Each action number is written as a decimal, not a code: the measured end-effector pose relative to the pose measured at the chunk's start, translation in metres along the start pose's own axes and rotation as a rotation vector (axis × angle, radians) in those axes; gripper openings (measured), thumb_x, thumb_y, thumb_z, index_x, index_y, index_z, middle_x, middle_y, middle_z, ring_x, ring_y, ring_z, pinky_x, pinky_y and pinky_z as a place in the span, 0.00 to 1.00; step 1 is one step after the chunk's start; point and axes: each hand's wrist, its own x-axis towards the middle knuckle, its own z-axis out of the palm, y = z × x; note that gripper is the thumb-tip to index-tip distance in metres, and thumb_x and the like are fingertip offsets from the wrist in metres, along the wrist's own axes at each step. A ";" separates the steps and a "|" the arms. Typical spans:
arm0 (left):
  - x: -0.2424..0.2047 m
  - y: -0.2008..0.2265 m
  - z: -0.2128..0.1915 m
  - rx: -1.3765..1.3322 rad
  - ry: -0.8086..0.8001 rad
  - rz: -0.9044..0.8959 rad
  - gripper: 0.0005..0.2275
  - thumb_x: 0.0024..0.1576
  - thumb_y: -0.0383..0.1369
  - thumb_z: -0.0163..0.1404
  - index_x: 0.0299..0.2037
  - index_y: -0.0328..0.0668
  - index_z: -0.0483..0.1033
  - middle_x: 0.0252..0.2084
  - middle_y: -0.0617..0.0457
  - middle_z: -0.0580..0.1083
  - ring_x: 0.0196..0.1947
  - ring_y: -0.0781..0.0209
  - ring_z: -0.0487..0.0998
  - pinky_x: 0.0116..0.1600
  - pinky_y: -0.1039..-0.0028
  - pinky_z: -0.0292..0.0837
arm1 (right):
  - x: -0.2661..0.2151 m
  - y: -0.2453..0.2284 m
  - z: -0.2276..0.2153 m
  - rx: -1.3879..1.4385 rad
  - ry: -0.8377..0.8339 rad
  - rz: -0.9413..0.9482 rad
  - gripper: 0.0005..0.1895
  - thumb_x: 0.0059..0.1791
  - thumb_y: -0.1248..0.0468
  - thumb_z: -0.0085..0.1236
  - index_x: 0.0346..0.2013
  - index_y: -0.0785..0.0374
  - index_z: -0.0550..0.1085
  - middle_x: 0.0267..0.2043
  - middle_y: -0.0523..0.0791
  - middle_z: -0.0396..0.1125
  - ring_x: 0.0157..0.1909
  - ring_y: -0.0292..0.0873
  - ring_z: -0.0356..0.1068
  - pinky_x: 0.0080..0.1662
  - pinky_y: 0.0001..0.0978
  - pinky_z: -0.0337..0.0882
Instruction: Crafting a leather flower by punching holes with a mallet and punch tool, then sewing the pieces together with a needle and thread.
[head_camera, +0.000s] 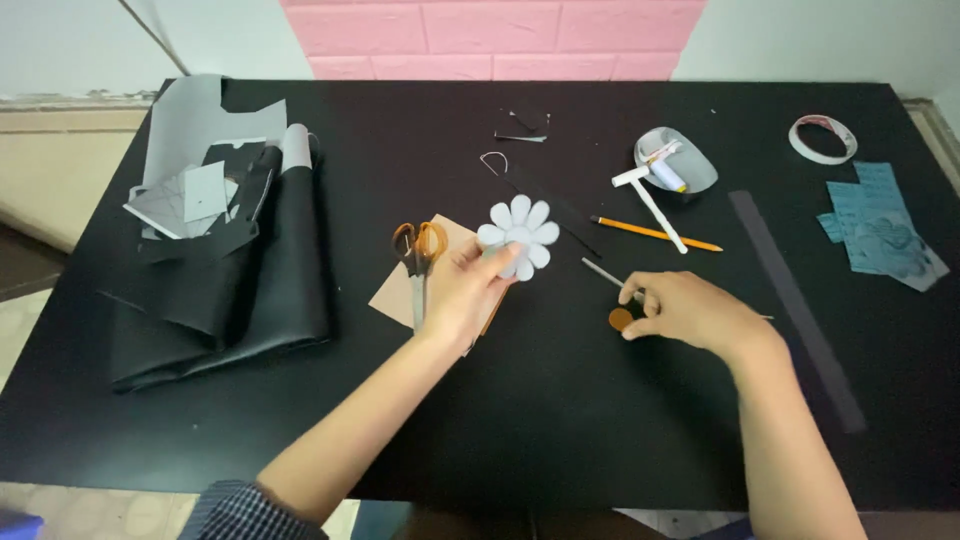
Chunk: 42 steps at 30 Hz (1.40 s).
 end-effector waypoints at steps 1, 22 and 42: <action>0.002 -0.006 -0.003 0.000 0.002 -0.002 0.08 0.53 0.24 0.62 0.38 0.34 0.75 0.34 0.52 0.73 0.37 0.65 0.77 0.51 0.67 0.77 | 0.004 -0.002 0.004 0.000 -0.002 0.000 0.26 0.45 0.55 0.69 0.56 0.57 0.78 0.37 0.47 0.80 0.39 0.49 0.79 0.41 0.37 0.76; 0.023 -0.078 -0.023 0.085 -0.248 0.044 0.07 0.64 0.30 0.49 0.43 0.32 0.75 0.33 0.48 0.70 0.41 0.58 0.80 0.56 0.52 0.81 | 0.025 -0.040 0.056 1.071 0.504 -0.513 0.12 0.53 0.77 0.50 0.49 0.74 0.76 0.29 0.55 0.73 0.20 0.43 0.72 0.20 0.33 0.76; 0.024 -0.082 -0.026 0.264 -0.286 0.127 0.09 0.57 0.29 0.61 0.46 0.35 0.82 0.33 0.47 0.79 0.36 0.67 0.81 0.46 0.69 0.84 | 0.034 -0.032 0.060 1.160 0.296 -0.347 0.15 0.49 0.65 0.65 0.33 0.80 0.74 0.23 0.61 0.72 0.21 0.53 0.77 0.18 0.35 0.75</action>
